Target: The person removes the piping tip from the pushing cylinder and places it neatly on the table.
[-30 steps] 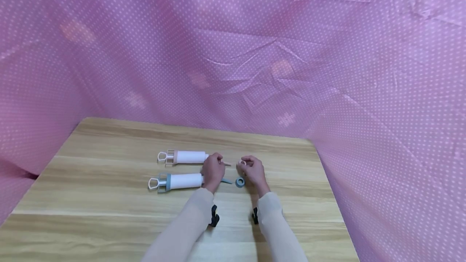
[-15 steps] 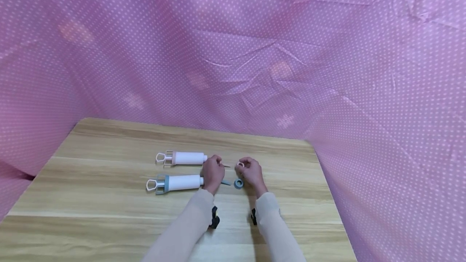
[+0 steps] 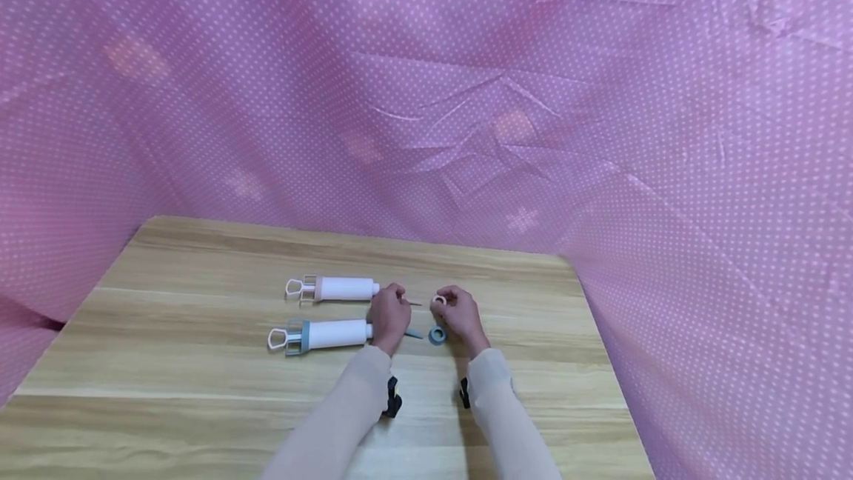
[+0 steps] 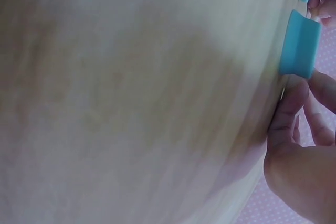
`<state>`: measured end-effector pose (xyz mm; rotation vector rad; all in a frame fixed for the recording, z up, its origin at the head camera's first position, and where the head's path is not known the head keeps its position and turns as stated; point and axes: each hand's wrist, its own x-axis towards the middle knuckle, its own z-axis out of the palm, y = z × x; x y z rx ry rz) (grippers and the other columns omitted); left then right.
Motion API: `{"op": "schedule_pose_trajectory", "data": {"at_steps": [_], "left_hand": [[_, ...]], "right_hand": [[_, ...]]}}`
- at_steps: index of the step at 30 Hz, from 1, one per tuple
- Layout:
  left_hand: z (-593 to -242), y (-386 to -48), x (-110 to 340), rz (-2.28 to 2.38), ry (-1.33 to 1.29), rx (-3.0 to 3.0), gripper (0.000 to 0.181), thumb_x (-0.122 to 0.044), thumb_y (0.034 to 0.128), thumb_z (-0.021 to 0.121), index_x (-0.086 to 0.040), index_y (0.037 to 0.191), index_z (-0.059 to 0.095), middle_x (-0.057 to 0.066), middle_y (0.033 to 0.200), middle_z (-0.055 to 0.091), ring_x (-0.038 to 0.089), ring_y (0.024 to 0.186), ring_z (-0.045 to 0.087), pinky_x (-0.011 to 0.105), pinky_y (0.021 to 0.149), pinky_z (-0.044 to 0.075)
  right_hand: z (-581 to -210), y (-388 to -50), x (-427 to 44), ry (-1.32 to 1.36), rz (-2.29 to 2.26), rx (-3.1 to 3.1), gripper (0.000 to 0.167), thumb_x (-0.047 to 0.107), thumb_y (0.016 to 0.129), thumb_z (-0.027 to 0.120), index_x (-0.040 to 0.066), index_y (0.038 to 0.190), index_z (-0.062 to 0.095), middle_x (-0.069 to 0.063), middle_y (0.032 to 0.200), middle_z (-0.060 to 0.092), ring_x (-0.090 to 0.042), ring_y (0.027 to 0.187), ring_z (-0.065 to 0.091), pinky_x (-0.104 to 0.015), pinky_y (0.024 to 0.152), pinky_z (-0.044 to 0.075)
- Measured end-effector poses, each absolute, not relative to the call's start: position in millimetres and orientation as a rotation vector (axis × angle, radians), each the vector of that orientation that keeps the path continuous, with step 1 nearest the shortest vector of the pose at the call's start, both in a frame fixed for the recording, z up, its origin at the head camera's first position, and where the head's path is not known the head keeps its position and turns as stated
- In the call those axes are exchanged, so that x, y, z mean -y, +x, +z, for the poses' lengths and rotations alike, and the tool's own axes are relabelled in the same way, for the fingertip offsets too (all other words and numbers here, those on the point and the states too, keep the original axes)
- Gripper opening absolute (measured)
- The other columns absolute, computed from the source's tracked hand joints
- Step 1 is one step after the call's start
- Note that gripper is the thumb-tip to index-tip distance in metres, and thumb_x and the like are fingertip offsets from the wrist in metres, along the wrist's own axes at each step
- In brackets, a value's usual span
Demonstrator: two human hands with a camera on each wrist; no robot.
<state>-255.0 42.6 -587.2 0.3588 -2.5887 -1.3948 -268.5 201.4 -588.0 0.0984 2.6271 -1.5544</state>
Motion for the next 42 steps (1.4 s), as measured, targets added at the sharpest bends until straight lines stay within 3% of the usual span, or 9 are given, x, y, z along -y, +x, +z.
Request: {"op": "schedule_pose_trajectory", "data": {"at_steps": [18,22,28,36,42], "left_hand": [[-589,-257,-44,-1.422,0.341,2.575,0.024,0.0,0.0862,0.069,-0.007,0.109,0.073,0.01,0.103,0.072,0.031,0.1,0.067,0.049,0.083,0.051],[-589,-256,-45,-1.427,0.35,2.562,0.024,0.0,0.0855,0.07,-0.007,0.108,0.073,0.011,0.102,0.072,0.03,0.099,0.066,0.047,0.084,0.052],[-580,-254,-48,-1.467,0.32,2.562,0.027,-0.001,0.087,0.07,-0.006,0.113,0.072,0.014,0.109,0.069,0.032,0.103,0.064,0.047,0.089,0.052],[-570,-254,-47,-1.449,0.31,2.521,0.023,-0.006,0.0869,0.071,-0.006,0.11,0.074,0.011,0.102,0.07,0.03,0.095,0.066,0.046,0.085,0.052],[-560,-252,-44,-1.474,0.255,2.469,0.021,-0.008,0.0859,0.073,-0.004,0.107,0.075,0.012,0.096,0.071,0.031,0.091,0.066,0.045,0.082,0.052]], "right_hand": [[-584,-267,-201,0.127,-1.633,-2.581,0.033,0.011,0.092,0.075,-0.002,0.121,0.066,-0.015,0.112,0.067,-0.027,0.1,0.064,-0.037,0.084,0.056],[-585,-268,-205,0.151,-1.664,-2.542,0.036,0.013,0.093,0.074,-0.002,0.123,0.064,-0.015,0.115,0.065,-0.025,0.098,0.064,-0.035,0.08,0.058],[-584,-267,-207,0.176,-1.755,-2.532,0.03,0.011,0.095,0.07,-0.003,0.121,0.064,-0.016,0.108,0.066,-0.022,0.082,0.065,-0.032,0.07,0.058],[-575,-265,-209,0.221,-1.796,-2.598,0.024,0.012,0.098,0.067,-0.004,0.117,0.066,-0.011,0.101,0.064,-0.017,0.073,0.06,-0.022,0.055,0.049],[-569,-262,-207,0.124,-1.803,-2.654,0.02,0.013,0.097,0.067,-0.002,0.111,0.069,-0.011,0.098,0.066,-0.019,0.08,0.063,-0.023,0.066,0.052]]}}
